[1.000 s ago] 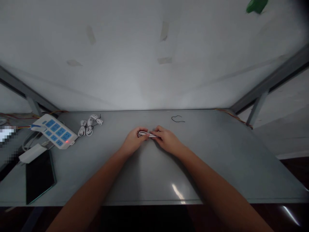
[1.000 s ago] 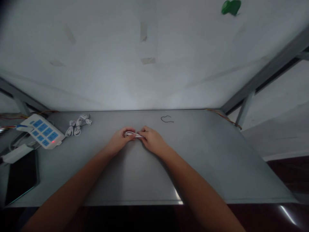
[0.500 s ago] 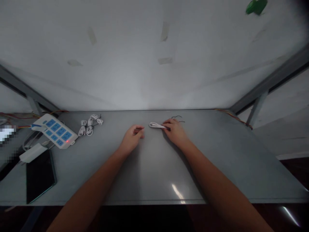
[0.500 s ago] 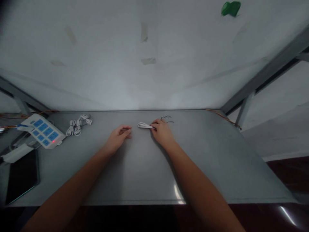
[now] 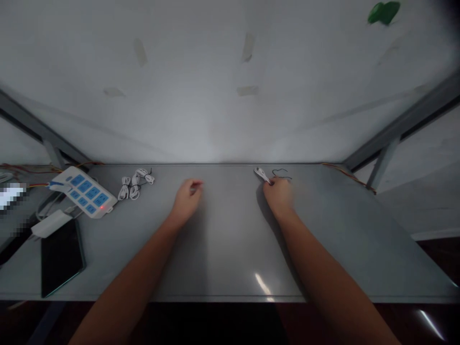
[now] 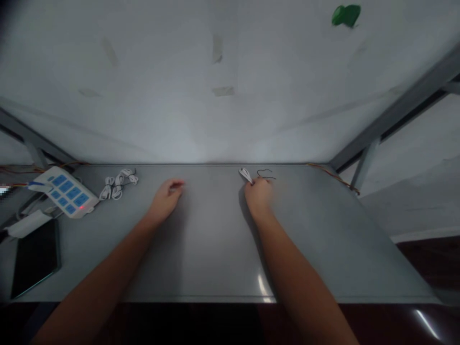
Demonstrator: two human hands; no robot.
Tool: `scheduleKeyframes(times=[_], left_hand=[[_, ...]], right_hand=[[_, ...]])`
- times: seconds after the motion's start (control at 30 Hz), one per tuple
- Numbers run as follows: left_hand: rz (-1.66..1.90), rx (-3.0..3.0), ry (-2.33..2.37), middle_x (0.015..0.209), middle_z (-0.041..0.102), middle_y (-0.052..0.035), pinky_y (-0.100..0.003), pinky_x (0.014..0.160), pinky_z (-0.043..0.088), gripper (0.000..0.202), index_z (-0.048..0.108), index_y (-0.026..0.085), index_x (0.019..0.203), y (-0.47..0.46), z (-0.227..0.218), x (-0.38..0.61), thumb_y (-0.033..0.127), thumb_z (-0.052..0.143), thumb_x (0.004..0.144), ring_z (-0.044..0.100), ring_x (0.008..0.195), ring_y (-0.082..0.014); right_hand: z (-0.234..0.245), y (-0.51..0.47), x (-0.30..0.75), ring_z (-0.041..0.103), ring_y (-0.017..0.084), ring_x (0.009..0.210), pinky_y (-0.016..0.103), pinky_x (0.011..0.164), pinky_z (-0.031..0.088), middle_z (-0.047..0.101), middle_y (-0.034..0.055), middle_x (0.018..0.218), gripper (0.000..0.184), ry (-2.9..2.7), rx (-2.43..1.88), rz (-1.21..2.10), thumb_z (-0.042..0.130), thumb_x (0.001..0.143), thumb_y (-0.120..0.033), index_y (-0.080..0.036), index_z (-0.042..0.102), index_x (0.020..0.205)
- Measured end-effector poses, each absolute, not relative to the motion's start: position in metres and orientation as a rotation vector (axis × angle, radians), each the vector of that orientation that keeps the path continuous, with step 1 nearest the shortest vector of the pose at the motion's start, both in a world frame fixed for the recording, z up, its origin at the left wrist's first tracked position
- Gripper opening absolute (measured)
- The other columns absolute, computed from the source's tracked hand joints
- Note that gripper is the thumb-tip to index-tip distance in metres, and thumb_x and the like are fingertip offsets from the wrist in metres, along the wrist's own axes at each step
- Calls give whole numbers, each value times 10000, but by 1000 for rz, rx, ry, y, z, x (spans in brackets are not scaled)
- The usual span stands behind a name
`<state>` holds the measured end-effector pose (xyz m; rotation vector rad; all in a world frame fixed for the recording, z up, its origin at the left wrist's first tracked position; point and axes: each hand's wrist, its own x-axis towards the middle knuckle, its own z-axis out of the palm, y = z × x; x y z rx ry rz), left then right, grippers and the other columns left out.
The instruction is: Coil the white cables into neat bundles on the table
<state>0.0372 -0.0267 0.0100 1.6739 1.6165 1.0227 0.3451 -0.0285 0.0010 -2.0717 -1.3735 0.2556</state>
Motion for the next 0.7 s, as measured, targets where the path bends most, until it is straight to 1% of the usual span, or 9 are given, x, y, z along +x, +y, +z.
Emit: scheduleKeyframes(times=[0.1,0.17,0.2,0.27,0.33,0.37,0.43,0.53,0.7], left_hand=[[1069,1895,1954,1161,673,-152,-476,1095,442,271,697,154,1074,-16,17,13,229,525,877,599,1198,-306],[1040,1919,2156,1166,671,-168,-515,1160,363,287,698,138,1093,-11,21,0,225,513,891,558,1256,-330],[1020,1901,2249,1226,653,-186,-531,1168,344,305,694,130,1125,-9,22,-4,231,518,897,526,1300,-348],[969,1814,2434,1423,549,-226,-575,1172,316,371,671,119,1217,-9,22,-8,256,547,895,431,1402,-400],[900,1701,2590,1590,375,-252,-625,1173,281,466,628,112,1312,-9,20,-8,280,580,880,328,1475,-454],[859,1653,2641,1631,309,-263,-647,1171,265,505,607,109,1344,-10,19,-8,289,590,873,296,1493,-472],[784,1594,2688,1653,263,-288,-674,1161,254,532,586,103,1367,-9,16,-7,296,591,871,271,1507,-488],[714,1549,2697,1628,303,-318,-698,1135,264,500,600,97,1343,-7,12,-10,307,563,890,275,1505,-496],[674,1522,2695,1461,498,-333,-712,1068,315,409,668,73,1217,-4,12,-16,294,514,908,378,1401,-532]], right_hand=[[1,-29,345,637,364,963,544,894,502,659,201,844,171,-1355,-2114,182,605,827,-185,-117,754,876],[1,-30,342,606,382,1040,556,942,482,668,224,930,160,-1413,-2084,38,610,804,-173,-110,737,878],[1,-30,341,583,392,1084,564,971,467,669,240,1004,169,-1446,-2052,-35,619,793,-178,-105,727,900],[1,-32,337,537,410,1160,579,1019,433,647,261,1146,235,-1477,-1983,-135,646,778,-215,-96,704,972],[2,-33,333,504,417,1200,588,1048,403,620,262,1206,307,-1500,-1922,-159,655,792,-273,-93,678,1040],[2,-34,331,495,417,1209,589,1055,392,614,260,1209,322,-1517,-1897,-154,645,811,-298,-93,669,1058],[3,-35,328,493,411,1207,587,1056,381,610,250,1197,314,-1560,-1857,-129,611,852,-327,-102,659,1065],[6,-37,324,515,386,1172,562,1038,393,615,222,1168,264,-1600,-1802,-90,568,888,-318,-127,650,1050],[12,-41,320,538,350,1099,503,993,429,629,211,1093,214,-1623,-1752,-28,527,895,-268,-126,640,1009]])
